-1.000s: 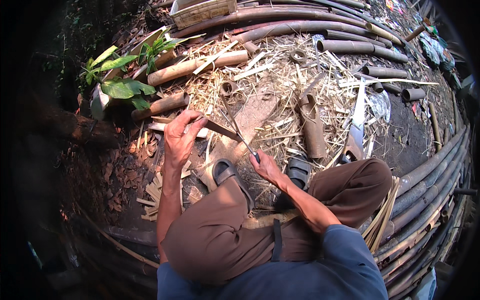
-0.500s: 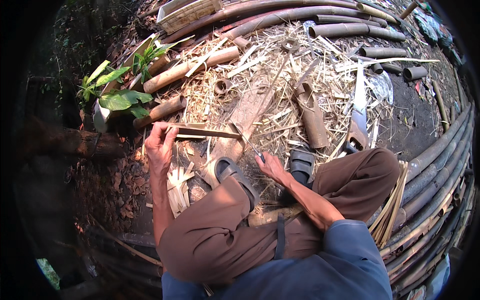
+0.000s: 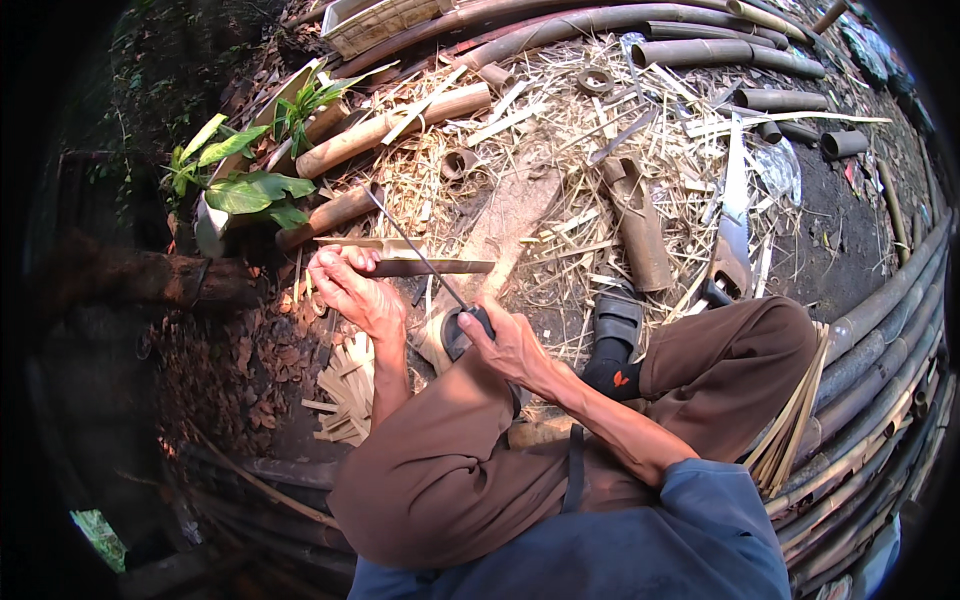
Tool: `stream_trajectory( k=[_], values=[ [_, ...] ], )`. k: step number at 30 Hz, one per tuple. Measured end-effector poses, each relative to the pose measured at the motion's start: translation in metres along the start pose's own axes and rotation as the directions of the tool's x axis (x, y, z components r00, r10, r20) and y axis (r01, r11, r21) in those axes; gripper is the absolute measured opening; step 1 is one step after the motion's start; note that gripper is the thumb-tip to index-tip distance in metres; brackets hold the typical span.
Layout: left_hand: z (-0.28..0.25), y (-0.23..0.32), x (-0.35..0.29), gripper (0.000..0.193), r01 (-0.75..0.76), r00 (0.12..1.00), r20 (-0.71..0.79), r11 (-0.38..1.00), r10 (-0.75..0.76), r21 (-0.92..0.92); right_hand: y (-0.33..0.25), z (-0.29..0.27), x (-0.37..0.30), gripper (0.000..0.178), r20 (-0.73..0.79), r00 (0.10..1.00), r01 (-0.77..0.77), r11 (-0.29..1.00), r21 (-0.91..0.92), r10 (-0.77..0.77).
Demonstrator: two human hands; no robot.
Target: The person sits on the ground and uses a machete to split bamboo strips into smaller pieces. The person repeatedly picks up bamboo pieces, positions them, and strikes them with the machete to produce thin slats.
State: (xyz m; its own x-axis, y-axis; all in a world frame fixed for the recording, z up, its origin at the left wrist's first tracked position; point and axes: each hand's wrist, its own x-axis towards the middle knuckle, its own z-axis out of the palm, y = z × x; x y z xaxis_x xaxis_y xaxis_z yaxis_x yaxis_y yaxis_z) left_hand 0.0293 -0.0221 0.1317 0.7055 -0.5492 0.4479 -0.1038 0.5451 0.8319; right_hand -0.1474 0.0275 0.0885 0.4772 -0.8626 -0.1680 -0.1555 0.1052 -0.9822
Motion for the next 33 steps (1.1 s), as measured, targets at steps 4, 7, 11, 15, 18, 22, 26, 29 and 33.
stream_trajectory(
  k=[4,7,11,15,18,22,26,29,33],
  values=[
    [-0.002,0.007,-0.011,0.027,-0.009,1.000,-0.008,1.000,0.009,0.007,0.008,0.018,0.010,0.030,0.010,1.000,0.019,1.000,0.015,-0.019],
    [-0.006,0.000,-0.004,0.029,-0.023,0.998,-0.051,1.000,0.023,0.014,0.025,0.015,0.018,0.030,-0.055,0.998,0.025,0.999,-0.045,-0.028],
    [-0.006,0.005,-0.011,0.030,-0.050,0.998,-0.044,0.998,0.051,0.028,0.041,0.014,0.013,0.035,-0.022,0.998,-0.060,0.994,-0.091,0.059],
    [-0.005,-0.001,-0.006,0.032,-0.030,0.999,-0.020,0.999,0.030,0.010,0.116,0.004,0.021,0.041,-0.154,0.985,-0.107,0.979,-0.173,0.081],
    [-0.014,0.000,0.003,0.035,-0.018,0.999,-0.048,0.999,0.020,0.051,0.110,0.018,0.009,0.043,-0.107,0.994,-0.043,0.980,-0.197,0.022],
    [0.001,0.003,-0.004,0.030,0.047,0.999,0.015,0.998,-0.047,0.034,0.161,-0.023,0.012,0.047,-0.215,0.947,-0.306,0.880,-0.364,0.240],
    [0.009,0.016,0.011,0.030,0.163,0.984,-0.012,0.937,-0.175,-0.310,0.125,-0.006,0.014,0.046,-0.201,0.954,-0.254,0.954,-0.158,0.221],
    [-0.005,-0.006,0.020,0.030,0.135,0.988,-0.056,0.974,-0.147,-0.185,0.075,0.001,0.009,0.040,-0.161,0.980,-0.129,0.989,-0.070,0.117],
    [-0.002,-0.015,0.012,0.027,0.020,0.998,-0.058,0.993,-0.027,-0.120,0.008,0.009,0.004,0.037,-0.089,0.996,0.038,0.998,0.058,-0.033]
  ],
)
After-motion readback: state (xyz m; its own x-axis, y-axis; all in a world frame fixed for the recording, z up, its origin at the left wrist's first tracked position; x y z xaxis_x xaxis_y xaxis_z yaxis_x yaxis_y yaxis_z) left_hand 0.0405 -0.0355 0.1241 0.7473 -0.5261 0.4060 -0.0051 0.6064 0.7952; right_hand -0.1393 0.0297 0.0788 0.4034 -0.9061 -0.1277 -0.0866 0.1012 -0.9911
